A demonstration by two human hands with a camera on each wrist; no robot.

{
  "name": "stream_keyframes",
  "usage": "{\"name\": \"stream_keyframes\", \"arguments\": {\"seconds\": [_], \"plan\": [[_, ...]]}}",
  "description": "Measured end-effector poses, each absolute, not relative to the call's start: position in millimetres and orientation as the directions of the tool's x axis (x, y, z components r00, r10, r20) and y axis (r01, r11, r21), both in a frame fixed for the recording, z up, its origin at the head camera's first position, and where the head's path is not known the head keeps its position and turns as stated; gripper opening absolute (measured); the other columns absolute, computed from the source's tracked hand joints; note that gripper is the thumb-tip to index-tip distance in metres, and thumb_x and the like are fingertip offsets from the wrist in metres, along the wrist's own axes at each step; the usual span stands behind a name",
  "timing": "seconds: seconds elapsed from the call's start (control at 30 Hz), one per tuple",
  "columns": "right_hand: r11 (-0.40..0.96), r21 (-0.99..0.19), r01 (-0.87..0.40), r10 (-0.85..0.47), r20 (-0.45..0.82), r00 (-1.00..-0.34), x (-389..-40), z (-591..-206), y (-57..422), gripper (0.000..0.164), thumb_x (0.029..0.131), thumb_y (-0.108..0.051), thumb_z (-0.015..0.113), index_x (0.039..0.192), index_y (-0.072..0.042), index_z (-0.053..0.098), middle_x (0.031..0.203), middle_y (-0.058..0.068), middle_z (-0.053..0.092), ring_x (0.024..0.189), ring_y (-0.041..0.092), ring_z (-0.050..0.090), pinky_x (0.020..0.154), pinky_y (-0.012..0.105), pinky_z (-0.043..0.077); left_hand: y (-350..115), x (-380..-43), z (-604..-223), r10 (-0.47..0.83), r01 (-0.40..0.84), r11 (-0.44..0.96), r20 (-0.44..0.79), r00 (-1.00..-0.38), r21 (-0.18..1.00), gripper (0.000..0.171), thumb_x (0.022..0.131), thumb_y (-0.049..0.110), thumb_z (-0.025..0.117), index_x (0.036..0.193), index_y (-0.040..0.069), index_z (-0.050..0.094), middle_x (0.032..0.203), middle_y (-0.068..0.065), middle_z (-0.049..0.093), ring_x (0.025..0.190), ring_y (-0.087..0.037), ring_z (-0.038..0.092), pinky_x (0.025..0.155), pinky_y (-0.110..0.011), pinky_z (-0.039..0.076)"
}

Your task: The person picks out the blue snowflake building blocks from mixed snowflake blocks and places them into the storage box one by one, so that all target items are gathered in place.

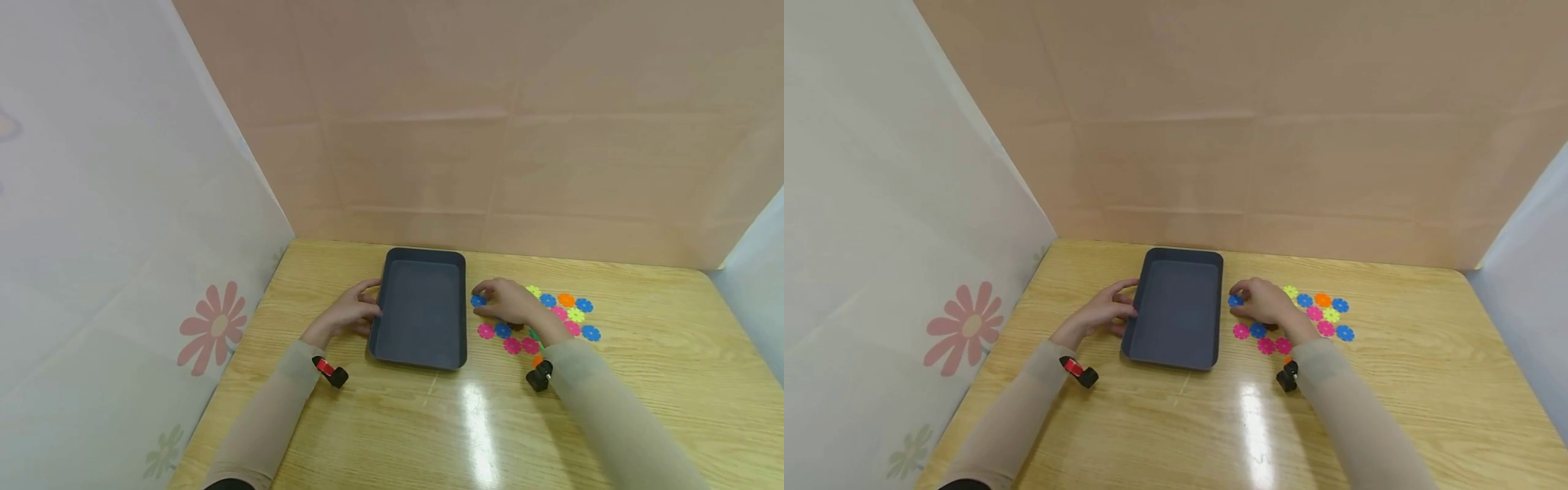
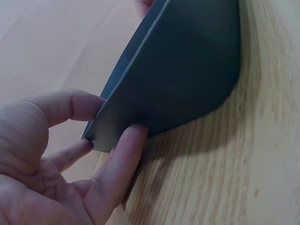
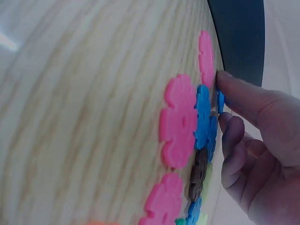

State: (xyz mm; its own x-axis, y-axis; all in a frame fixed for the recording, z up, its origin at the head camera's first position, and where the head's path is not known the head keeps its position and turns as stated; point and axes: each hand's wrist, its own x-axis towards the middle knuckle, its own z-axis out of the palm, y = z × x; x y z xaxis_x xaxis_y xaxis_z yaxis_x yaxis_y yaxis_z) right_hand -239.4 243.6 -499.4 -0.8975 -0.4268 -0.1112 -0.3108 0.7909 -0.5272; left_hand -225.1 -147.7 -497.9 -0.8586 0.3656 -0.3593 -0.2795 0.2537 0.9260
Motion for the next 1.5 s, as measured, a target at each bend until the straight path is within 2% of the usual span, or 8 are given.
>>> {"name": "stream_keyframes", "arguments": {"seconds": [0.13, 0.43, 0.73, 0.9, 1.1, 1.5], "plan": [[0.787, -0.537, -0.304, -0.425, -0.114, -0.898, -239, -497, 243, 0.033, 0.094, -0.024, 0.079, 0.121, -0.008, 0.073, 0.106, 0.007, 0.071, 0.100, 0.029, 0.064, 0.091, 0.053, 0.053, -148, -226, -499, 0.368, -0.294, 0.241, -0.368, -0.854, 0.925, 0.083, 0.089, 0.004, 0.072, 0.162, 0.023, 0.039, 0.136, -0.025, 0.052, 0.090, -0.029, 0.070, 0.067, -0.044, 0.063], [0.800, -0.539, -0.264, -0.400, -0.152, -0.904, -242, -496, 240, 0.032, 0.093, -0.023, 0.079, 0.115, -0.002, 0.070, 0.100, 0.006, 0.070, 0.094, 0.027, 0.063, 0.090, 0.051, 0.052, -150, -226, -500, 0.361, -0.296, 0.238, -0.368, -0.857, 0.925, 0.083, 0.089, 0.004, 0.072, 0.162, 0.023, 0.039, 0.131, -0.024, 0.056, 0.091, -0.029, 0.069, 0.064, -0.041, 0.062], [0.791, -0.553, -0.261, -0.400, -0.145, -0.905, -242, -495, 239, 0.026, 0.092, -0.022, 0.080, 0.110, -0.008, 0.066, 0.099, 0.006, 0.068, 0.092, 0.027, 0.062, 0.087, 0.049, 0.052, -149, -227, -504, 0.367, -0.298, 0.239, -0.370, -0.853, 0.924, 0.082, 0.090, 0.005, 0.072, 0.163, 0.022, 0.037, 0.130, -0.023, 0.059, 0.093, -0.028, 0.070, 0.066, -0.042, 0.062], [0.783, -0.563, -0.264, -0.399, -0.130, -0.908, -240, -497, 242, 0.027, 0.093, -0.023, 0.080, 0.114, -0.013, 0.065, 0.099, 0.004, 0.068, 0.090, 0.025, 0.063, 0.084, 0.048, 0.053, -148, -227, -503, 0.353, -0.303, 0.237, -0.372, -0.858, 0.923, 0.082, 0.089, 0.005, 0.072, 0.162, 0.023, 0.039, 0.131, -0.023, 0.059, 0.093, -0.028, 0.070, 0.066, -0.041, 0.062], [0.769, -0.585, -0.256, -0.390, -0.113, -0.914, -238, -501, 246, 0.029, 0.094, -0.025, 0.078, 0.119, -0.013, 0.068, 0.095, 0.002, 0.068, 0.087, 0.023, 0.063, 0.080, 0.048, 0.054, -147, -227, -503, 0.347, -0.301, 0.239, -0.371, -0.861, 0.923, 0.081, 0.089, 0.005, 0.072, 0.162, 0.023, 0.040, 0.133, -0.023, 0.058, 0.090, -0.028, 0.070, 0.066, -0.041, 0.062], [0.679, -0.712, -0.178, -0.362, -0.113, -0.925, -236, -510, 255, 0.033, 0.098, -0.021, 0.073, 0.129, -0.008, 0.070, 0.110, 0.011, 0.071, 0.103, 0.030, 0.065, 0.083, 0.046, 0.057, -145, -227, -503, 0.359, -0.301, 0.229, -0.368, -0.858, 0.926, 0.080, 0.090, 0.004, 0.070, 0.162, 0.021, 0.039, 0.127, -0.022, 0.062, 0.089, -0.026, 0.071, 0.065, -0.039, 0.062]]}}
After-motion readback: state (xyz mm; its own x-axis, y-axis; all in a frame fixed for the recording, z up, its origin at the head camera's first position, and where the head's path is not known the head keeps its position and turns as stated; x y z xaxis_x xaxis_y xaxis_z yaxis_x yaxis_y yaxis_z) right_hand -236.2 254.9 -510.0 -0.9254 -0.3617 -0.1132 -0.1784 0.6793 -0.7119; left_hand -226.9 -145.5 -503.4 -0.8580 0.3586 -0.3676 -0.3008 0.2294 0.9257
